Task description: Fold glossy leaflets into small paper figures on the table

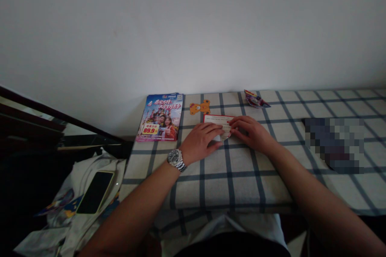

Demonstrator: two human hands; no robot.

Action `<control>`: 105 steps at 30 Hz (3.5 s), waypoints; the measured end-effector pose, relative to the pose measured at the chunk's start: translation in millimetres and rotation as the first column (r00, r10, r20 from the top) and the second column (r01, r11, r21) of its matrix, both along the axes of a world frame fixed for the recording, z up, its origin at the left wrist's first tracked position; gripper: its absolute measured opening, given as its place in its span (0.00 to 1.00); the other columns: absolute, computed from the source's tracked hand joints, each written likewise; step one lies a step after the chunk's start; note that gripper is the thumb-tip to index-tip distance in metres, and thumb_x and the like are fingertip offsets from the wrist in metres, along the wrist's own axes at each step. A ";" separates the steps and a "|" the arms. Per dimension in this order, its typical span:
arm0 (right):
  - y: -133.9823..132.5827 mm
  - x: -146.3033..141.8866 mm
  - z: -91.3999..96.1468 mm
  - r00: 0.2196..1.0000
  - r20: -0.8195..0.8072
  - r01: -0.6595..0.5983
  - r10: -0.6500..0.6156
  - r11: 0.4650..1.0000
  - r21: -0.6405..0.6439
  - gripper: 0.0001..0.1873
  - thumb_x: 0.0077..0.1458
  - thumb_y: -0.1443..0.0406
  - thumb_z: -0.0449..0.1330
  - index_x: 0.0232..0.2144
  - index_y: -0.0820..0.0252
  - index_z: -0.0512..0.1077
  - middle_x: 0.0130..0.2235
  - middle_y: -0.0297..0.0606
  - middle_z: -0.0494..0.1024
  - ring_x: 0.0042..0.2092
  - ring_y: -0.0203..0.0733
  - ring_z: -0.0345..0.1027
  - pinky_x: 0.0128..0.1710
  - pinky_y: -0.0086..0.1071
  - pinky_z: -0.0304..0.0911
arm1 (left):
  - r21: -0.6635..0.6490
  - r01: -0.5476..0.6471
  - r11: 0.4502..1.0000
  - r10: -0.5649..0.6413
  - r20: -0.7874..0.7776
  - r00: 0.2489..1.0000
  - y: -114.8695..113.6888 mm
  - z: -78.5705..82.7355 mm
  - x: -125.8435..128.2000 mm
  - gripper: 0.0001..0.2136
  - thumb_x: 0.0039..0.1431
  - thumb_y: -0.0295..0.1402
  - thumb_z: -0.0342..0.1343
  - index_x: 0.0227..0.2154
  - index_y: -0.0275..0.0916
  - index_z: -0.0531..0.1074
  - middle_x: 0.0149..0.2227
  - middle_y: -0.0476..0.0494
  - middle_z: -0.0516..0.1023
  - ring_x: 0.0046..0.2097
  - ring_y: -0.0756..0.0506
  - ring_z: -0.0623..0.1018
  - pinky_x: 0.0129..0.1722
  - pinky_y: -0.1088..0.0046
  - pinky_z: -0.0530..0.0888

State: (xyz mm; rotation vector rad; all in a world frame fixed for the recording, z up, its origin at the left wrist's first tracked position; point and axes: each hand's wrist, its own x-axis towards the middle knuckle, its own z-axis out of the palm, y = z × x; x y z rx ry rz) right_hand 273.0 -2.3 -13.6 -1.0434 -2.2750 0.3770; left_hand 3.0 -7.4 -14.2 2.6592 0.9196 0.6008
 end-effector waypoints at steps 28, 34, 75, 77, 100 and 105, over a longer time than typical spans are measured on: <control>8.9 -12.0 -8.6 0.986 0.034 0.162 -0.163 0.986 0.044 0.07 0.67 0.58 0.63 0.41 0.54 0.76 0.44 0.43 0.81 0.45 0.53 0.75 0.47 0.48 0.70 | 0.023 0.064 0.998 -0.064 -0.034 0.997 0.6 4.3 -5.5 0.18 0.71 0.40 0.58 0.62 0.51 0.74 0.62 0.43 0.74 0.63 0.39 0.73 0.65 0.52 0.71; 3.8 -9.1 -3.8 0.993 0.022 0.115 -0.116 0.993 0.021 0.09 0.68 0.58 0.61 0.46 0.53 0.77 0.49 0.44 0.80 0.50 0.53 0.76 0.52 0.48 0.71 | 0.028 0.061 0.998 -0.060 -0.044 0.997 1.1 3.8 -5.7 0.18 0.72 0.40 0.57 0.61 0.49 0.75 0.62 0.43 0.75 0.63 0.38 0.73 0.65 0.51 0.71; -5.9 -4.1 -2.4 0.967 0.251 0.023 -0.035 0.999 0.050 0.19 0.68 0.59 0.61 0.59 0.49 0.76 0.61 0.46 0.75 0.62 0.58 0.69 0.60 0.56 0.66 | 0.008 0.024 1.000 -0.024 0.015 1.000 1.6 6.0 -8.3 0.16 0.71 0.36 0.58 0.60 0.47 0.75 0.63 0.43 0.73 0.63 0.40 0.73 0.65 0.53 0.74; -6.7 -4.6 -2.0 0.968 0.246 0.027 -0.039 0.998 0.055 0.20 0.67 0.59 0.62 0.60 0.49 0.75 0.63 0.46 0.74 0.62 0.58 0.69 0.60 0.56 0.66 | 0.001 0.017 1.000 -0.017 0.011 1.000 1.2 6.8 -7.7 0.16 0.71 0.35 0.58 0.59 0.47 0.75 0.63 0.43 0.73 0.63 0.41 0.73 0.66 0.54 0.73; -7.0 2.0 1.6 0.976 0.167 -0.144 0.142 0.990 -0.003 0.23 0.66 0.60 0.63 0.62 0.48 0.74 0.62 0.41 0.78 0.65 0.55 0.69 0.68 0.59 0.61 | 0.008 0.091 0.996 -0.090 -0.007 0.996 3.2 7.4 -15.5 0.15 0.71 0.40 0.59 0.57 0.50 0.78 0.64 0.41 0.71 0.65 0.39 0.71 0.67 0.51 0.72; -7.8 1.9 1.3 0.977 0.160 -0.146 0.143 0.989 0.003 0.21 0.68 0.60 0.62 0.61 0.49 0.74 0.61 0.43 0.78 0.64 0.54 0.70 0.68 0.58 0.61 | 0.004 0.079 0.997 -0.078 -0.040 0.996 2.9 6.9 -15.7 0.15 0.71 0.40 0.59 0.57 0.50 0.79 0.65 0.40 0.70 0.66 0.38 0.70 0.67 0.51 0.72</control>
